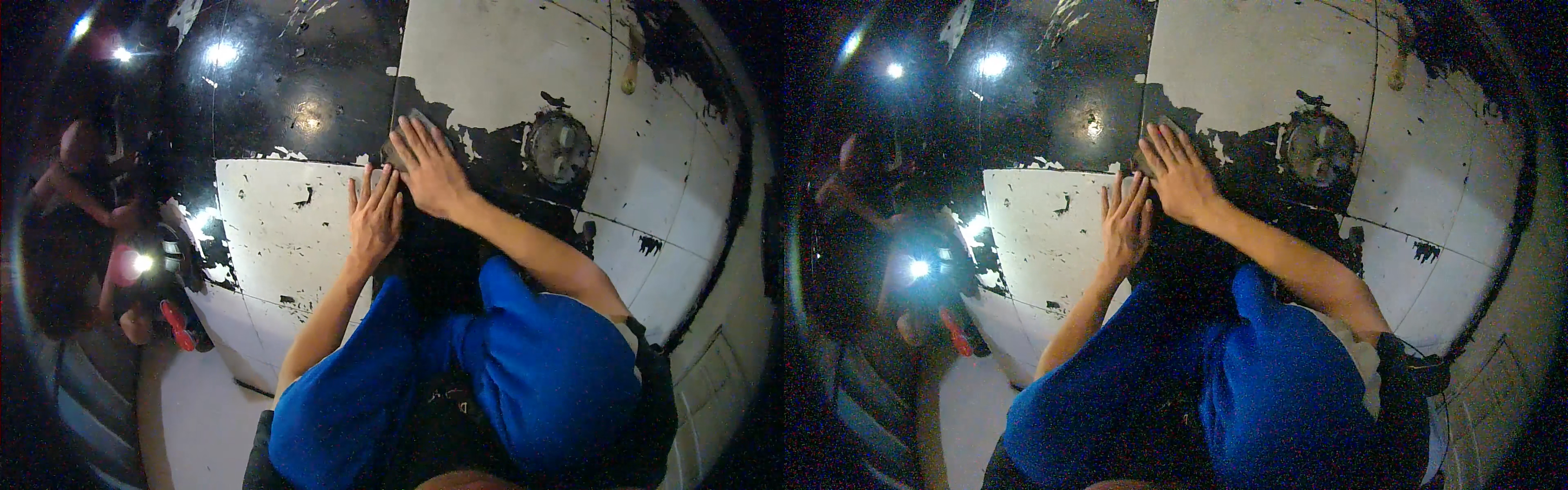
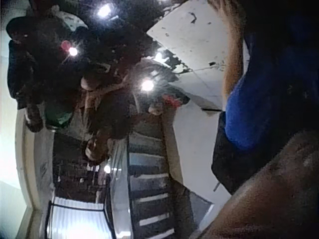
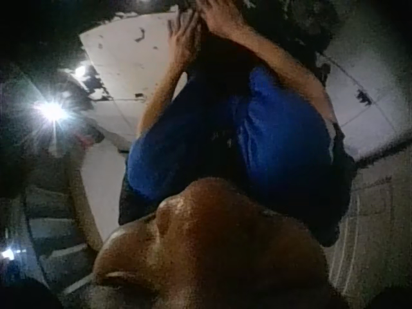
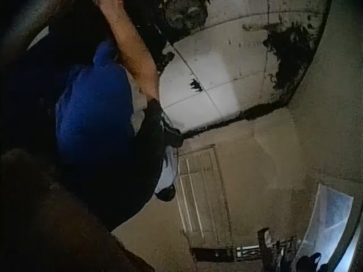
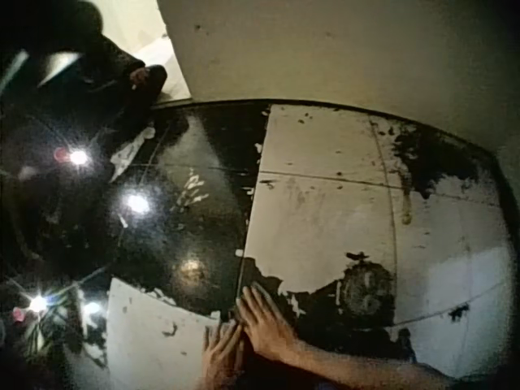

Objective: The person sands a dark-colored area on a tiled floor using a piece of sandpaper, rubbing the surface repeatedly and wiping it with their hands.

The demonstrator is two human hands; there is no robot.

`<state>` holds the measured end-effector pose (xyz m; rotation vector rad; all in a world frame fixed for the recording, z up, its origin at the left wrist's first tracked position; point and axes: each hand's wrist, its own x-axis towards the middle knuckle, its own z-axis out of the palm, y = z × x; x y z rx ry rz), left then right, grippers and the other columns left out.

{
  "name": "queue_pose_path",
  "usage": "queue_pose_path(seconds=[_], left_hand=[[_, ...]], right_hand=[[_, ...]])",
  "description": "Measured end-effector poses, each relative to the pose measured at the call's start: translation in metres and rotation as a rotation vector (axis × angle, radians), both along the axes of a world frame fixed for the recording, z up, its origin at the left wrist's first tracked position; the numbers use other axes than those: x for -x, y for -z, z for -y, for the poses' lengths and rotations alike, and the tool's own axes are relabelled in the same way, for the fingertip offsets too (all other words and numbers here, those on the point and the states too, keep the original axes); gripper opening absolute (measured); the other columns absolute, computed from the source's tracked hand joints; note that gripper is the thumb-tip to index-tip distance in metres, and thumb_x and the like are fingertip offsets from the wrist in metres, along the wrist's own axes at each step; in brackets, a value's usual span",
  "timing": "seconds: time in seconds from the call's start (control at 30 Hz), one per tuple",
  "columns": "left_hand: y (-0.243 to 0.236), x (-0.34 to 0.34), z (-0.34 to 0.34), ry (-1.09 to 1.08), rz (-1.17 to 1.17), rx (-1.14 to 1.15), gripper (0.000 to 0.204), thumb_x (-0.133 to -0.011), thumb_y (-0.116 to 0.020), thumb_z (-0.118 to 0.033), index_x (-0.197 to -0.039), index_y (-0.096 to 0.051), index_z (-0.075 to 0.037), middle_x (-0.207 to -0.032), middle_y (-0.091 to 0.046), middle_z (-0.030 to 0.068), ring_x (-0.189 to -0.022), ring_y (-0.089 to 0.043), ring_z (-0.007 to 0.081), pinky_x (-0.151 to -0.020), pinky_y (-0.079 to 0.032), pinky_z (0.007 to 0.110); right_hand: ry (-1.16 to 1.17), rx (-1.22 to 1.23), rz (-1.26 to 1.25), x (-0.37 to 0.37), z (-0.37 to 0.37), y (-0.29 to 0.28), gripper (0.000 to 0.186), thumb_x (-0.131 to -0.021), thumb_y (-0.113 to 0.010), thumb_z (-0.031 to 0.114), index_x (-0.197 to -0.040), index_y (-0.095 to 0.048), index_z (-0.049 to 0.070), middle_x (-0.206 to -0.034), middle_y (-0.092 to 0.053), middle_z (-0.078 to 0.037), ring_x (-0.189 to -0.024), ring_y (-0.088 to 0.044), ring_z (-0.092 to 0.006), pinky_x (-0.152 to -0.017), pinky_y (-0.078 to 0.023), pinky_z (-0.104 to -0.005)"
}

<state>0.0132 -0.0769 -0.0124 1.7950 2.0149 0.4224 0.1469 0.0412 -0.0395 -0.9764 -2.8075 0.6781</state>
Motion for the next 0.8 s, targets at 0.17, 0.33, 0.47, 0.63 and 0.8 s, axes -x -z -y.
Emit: queue_pose_path(seconds=[0.17,0.33,0.47,0.63,0.8], left_hand=[[-0.002,0.013,-0.007,0.012,-0.003,-0.018,0.036,-0.099,-0.056,-0.018,-0.135,-0.062,-0.012,-0.151,-0.049,0.0073,-0.149,-0.028,0.0355,-0.121,-0.014,0.059],[-0.001,0.024,-0.004,-0.086,0.015,-0.087,0.036,-0.098,-0.058,-0.014,-0.133,-0.062,-0.012,-0.15,-0.05,0.0088,-0.148,-0.029,0.0369,-0.12,-0.013,0.06],[-0.002,0.036,-0.002,-0.132,0.0,-0.127,0.035,-0.096,-0.059,-0.011,-0.131,-0.062,-0.011,-0.15,-0.05,0.0109,-0.148,-0.028,0.0408,-0.12,-0.012,0.06],[-0.007,0.042,0.0,-0.14,-0.029,-0.17,0.039,-0.095,-0.059,-0.009,-0.134,-0.059,-0.011,-0.149,-0.051,0.0116,-0.147,-0.03,0.0419,-0.118,-0.015,0.063],[-0.019,0.051,-0.007,-0.125,-0.053,-0.21,0.04,-0.095,-0.061,-0.011,-0.134,-0.059,-0.012,-0.148,-0.051,0.012,-0.147,-0.031,0.0415,-0.118,-0.016,0.063]], right_hand=[[0.058,0.006,-0.108,0.006,-0.056,0.002,0.081,-0.092,-0.059,0.039,-0.155,-0.026,0.0,-0.164,-0.017,-0.021,-0.152,-0.016,-0.0359,-0.124,-0.011,-0.048],[-0.183,0.003,-0.002,0.01,-0.027,-0.003,0.078,-0.091,-0.06,0.036,-0.153,-0.03,-0.002,-0.163,-0.02,-0.021,-0.152,-0.018,-0.0366,-0.124,-0.014,-0.0475],[-0.329,0.109,-0.063,-0.02,-0.042,0.004,0.076,-0.09,-0.061,0.032,-0.153,-0.032,0.0,-0.164,-0.02,-0.019,-0.151,-0.02,-0.0355,-0.124,-0.017,-0.0479],[-0.108,-0.038,-0.088,0.006,-0.049,0.002,0.077,-0.09,-0.062,0.038,-0.152,-0.034,0.002,-0.163,-0.023,-0.018,-0.15,-0.024,-0.0341,-0.124,-0.018,-0.0458],[-0.232,-0.099,-0.089,-0.013,-0.103,0.014,0.076,-0.089,-0.063,0.032,-0.152,-0.035,0.001,-0.158,-0.033,-0.021,-0.149,-0.028,-0.0344,-0.123,-0.022,-0.0448]])
